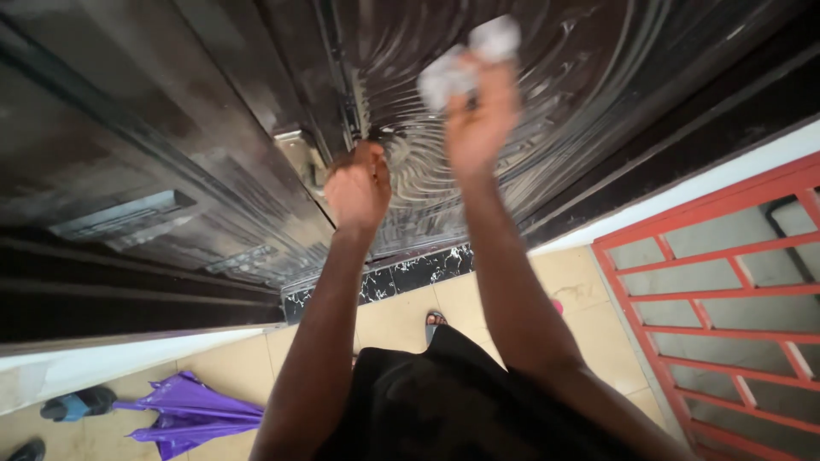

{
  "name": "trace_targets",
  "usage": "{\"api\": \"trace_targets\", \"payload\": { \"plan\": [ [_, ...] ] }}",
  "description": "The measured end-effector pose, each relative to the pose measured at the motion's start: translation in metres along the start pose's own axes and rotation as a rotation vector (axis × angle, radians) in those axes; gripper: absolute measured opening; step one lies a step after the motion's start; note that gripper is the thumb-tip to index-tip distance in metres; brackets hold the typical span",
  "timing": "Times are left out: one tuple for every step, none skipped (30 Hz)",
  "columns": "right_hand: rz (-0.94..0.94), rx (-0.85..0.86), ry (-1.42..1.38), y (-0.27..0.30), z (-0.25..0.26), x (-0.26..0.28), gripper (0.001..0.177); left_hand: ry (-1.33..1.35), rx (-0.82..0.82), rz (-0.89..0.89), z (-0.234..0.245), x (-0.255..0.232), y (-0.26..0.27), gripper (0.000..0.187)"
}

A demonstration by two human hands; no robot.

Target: The recorder sprays a cloth with a cleaning solution and wipes down a metal door and its handle.

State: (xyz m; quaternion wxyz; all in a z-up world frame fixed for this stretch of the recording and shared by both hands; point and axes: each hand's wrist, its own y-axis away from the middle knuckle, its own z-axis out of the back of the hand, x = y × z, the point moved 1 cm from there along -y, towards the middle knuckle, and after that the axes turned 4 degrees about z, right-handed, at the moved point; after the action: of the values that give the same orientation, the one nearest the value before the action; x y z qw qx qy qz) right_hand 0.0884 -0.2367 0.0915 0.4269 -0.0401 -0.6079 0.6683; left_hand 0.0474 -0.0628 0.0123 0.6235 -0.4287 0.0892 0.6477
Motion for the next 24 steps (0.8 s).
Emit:
{"api": "trace_targets", "payload": {
  "plan": [
    [-0.069, -0.192, -0.060, -0.016, 0.013, -0.003, 0.045, -0.058, -0.043, -0.065, -0.002, 0.002, 0.001, 0.013],
    [-0.138, -0.384, -0.120, -0.031, 0.025, -0.006, 0.058, -0.115, -0.087, -0.130, -0.003, 0.004, 0.002, 0.010],
    [-0.141, -0.380, -0.118, -0.040, 0.026, -0.017, 0.058, -0.114, -0.084, -0.127, -0.004, 0.005, 0.002, 0.010],
    [0.002, -0.424, -0.043, -0.049, 0.027, -0.025, 0.059, -0.102, -0.083, -0.129, -0.005, 0.006, 0.003, 0.010],
    [0.154, -0.463, 0.020, -0.062, 0.026, -0.033, 0.060, -0.091, -0.090, -0.137, -0.004, 0.007, -0.001, 0.010],
    [0.156, -0.466, 0.016, -0.064, 0.018, -0.037, 0.060, -0.093, -0.095, -0.139, -0.003, 0.007, -0.001, 0.010],
    [0.111, -0.430, 0.028, -0.066, 0.011, -0.043, 0.049, -0.081, -0.065, -0.115, -0.003, 0.006, -0.001, 0.009],
    [0.066, -0.393, 0.041, -0.068, 0.004, -0.049, 0.038, -0.069, -0.035, -0.091, -0.003, 0.006, -0.001, 0.008],
    [0.068, -0.398, 0.048, -0.070, 0.001, -0.025, 0.038, -0.064, -0.033, -0.098, -0.004, 0.005, -0.001, 0.008],
    [0.173, -0.367, 0.066, -0.071, -0.003, -0.001, 0.030, -0.046, -0.061, -0.100, -0.004, 0.004, -0.002, 0.009],
    [0.281, -0.332, 0.077, -0.073, -0.009, 0.024, 0.023, -0.029, -0.095, -0.098, -0.004, 0.004, -0.002, 0.009],
    [0.285, -0.332, 0.077, -0.062, -0.006, 0.025, 0.023, -0.026, -0.099, -0.099, -0.004, 0.003, -0.001, 0.009],
    [0.284, -0.302, 0.089, -0.053, -0.007, 0.027, 0.022, -0.038, -0.092, -0.075, -0.003, 0.003, -0.003, 0.009],
    [0.284, -0.272, 0.100, -0.044, -0.007, 0.029, 0.023, -0.049, -0.085, -0.051, -0.002, 0.004, -0.005, 0.008],
    [0.287, -0.269, 0.092, -0.024, -0.015, 0.017, 0.023, -0.052, -0.092, -0.045, -0.002, 0.005, -0.005, 0.008],
    [0.236, -0.210, 0.080, -0.005, -0.022, 0.005, 0.025, -0.041, -0.127, -0.091, -0.001, 0.005, -0.004, 0.007],
    [0.183, -0.151, 0.077, 0.017, -0.027, -0.009, 0.027, -0.026, -0.153, -0.141, -0.003, 0.005, -0.002, 0.007],
    [0.182, -0.150, 0.078, 0.022, -0.028, 0.000, 0.027, -0.025, -0.151, -0.140, -0.001, 0.004, -0.001, 0.007],
    [0.213, -0.120, 0.026, 0.027, -0.027, 0.008, 0.029, -0.051, -0.103, -0.090, -0.003, 0.002, -0.002, 0.008],
    [0.243, -0.090, -0.027, 0.031, -0.026, 0.015, 0.030, -0.078, -0.055, -0.041, -0.005, -0.001, -0.002, 0.009],
    [0.244, -0.093, -0.024, 0.023, -0.024, 0.017, 0.030, -0.075, -0.055, -0.044, -0.005, 0.000, -0.002, 0.009],
    [0.192, -0.085, 0.004, 0.014, -0.022, 0.018, 0.031, -0.075, -0.078, -0.070, -0.005, 0.001, -0.002, 0.009],
    [0.141, -0.078, 0.026, 0.005, -0.022, 0.020, 0.032, -0.079, -0.106, -0.095, -0.004, 0.003, -0.002, 0.009],
    [0.143, -0.080, 0.023, -0.016, -0.015, 0.025, 0.032, -0.081, -0.110, -0.097, -0.004, 0.004, -0.003, 0.009]
  ]
}}
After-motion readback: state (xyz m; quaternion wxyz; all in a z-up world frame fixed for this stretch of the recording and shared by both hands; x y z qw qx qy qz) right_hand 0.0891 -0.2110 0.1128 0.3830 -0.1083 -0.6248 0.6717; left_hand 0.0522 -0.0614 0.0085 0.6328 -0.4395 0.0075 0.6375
